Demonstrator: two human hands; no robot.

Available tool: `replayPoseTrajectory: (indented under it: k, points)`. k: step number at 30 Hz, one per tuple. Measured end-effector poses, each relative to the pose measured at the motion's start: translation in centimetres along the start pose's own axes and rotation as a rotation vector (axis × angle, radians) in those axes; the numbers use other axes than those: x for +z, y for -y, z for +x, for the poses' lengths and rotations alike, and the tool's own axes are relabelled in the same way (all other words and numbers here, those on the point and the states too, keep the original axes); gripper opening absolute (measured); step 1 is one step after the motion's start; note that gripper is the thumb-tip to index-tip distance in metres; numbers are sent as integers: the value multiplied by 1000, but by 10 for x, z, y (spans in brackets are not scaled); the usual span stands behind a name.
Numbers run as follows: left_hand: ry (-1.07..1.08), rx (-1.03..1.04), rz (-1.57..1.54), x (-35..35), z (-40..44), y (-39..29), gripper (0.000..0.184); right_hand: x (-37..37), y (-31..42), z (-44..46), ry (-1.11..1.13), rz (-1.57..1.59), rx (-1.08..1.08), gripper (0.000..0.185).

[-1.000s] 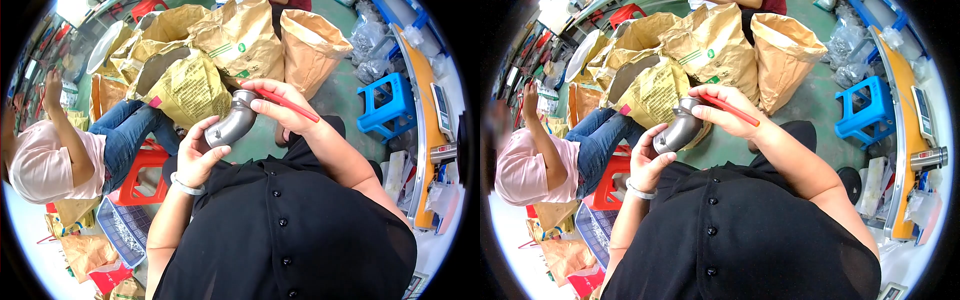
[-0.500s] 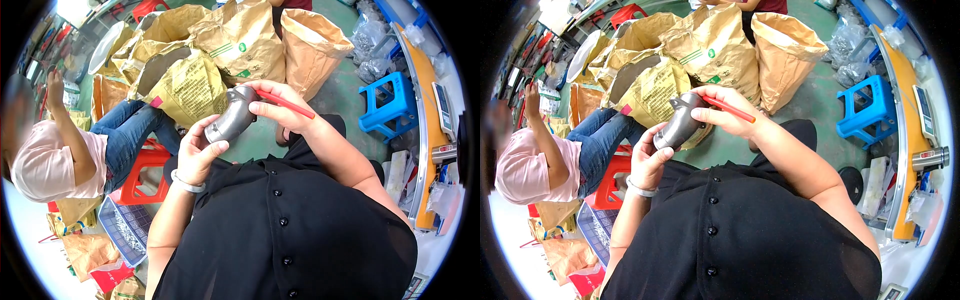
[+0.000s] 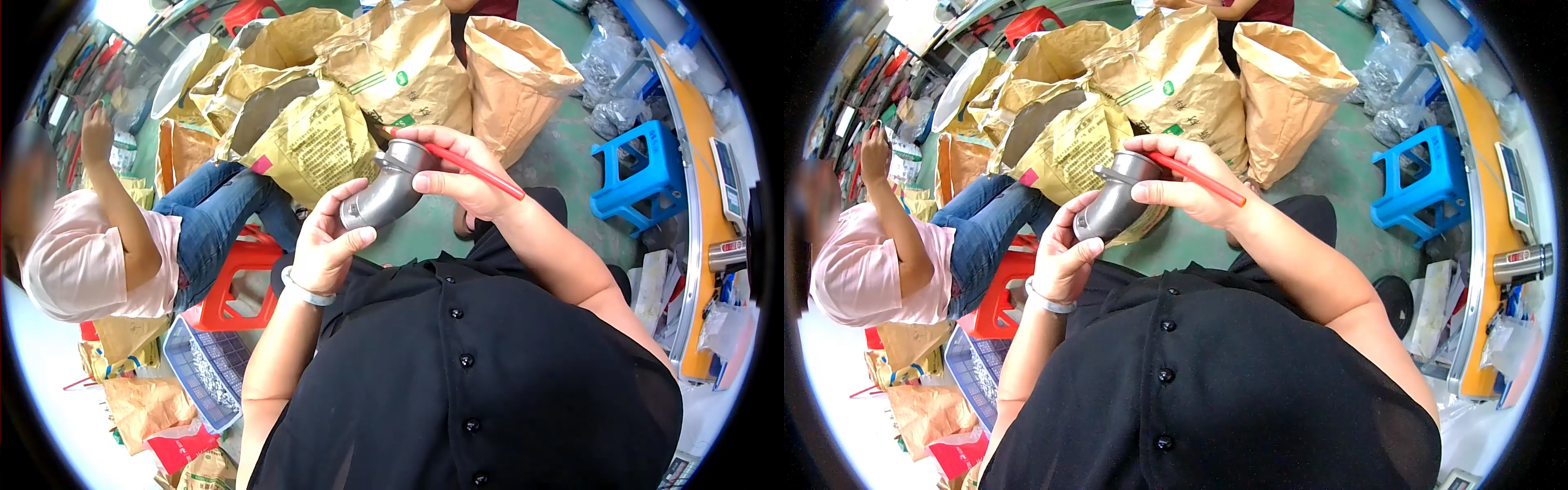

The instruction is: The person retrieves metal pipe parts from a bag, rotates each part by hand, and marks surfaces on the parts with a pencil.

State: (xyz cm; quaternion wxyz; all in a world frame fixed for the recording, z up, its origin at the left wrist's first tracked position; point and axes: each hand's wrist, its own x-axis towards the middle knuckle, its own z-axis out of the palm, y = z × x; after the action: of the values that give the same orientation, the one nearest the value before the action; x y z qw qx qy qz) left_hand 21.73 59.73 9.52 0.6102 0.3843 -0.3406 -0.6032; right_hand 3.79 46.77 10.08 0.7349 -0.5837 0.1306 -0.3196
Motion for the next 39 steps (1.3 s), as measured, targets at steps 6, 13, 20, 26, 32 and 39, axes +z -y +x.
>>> replayPoseTrajectory:
  k: [6,13,20,26,32,39]
  points:
    - [54,32,-24,-8,3,6,66,7,8,-7,-36,-119,-69,58]
    - [107,45,-8,-12,5,6,67,7,14,-12,20,-185,-161,58]
    - [141,-47,-35,-5,4,0,52,3,15,-9,-9,-64,-13,56]
    - [110,-225,38,-5,14,7,46,4,3,1,-5,-47,95,47]
    - [124,-289,-73,-9,13,11,52,0,-1,4,-18,-2,173,40]
    - [130,-342,-213,-12,15,14,56,4,-1,6,-40,91,114,29]
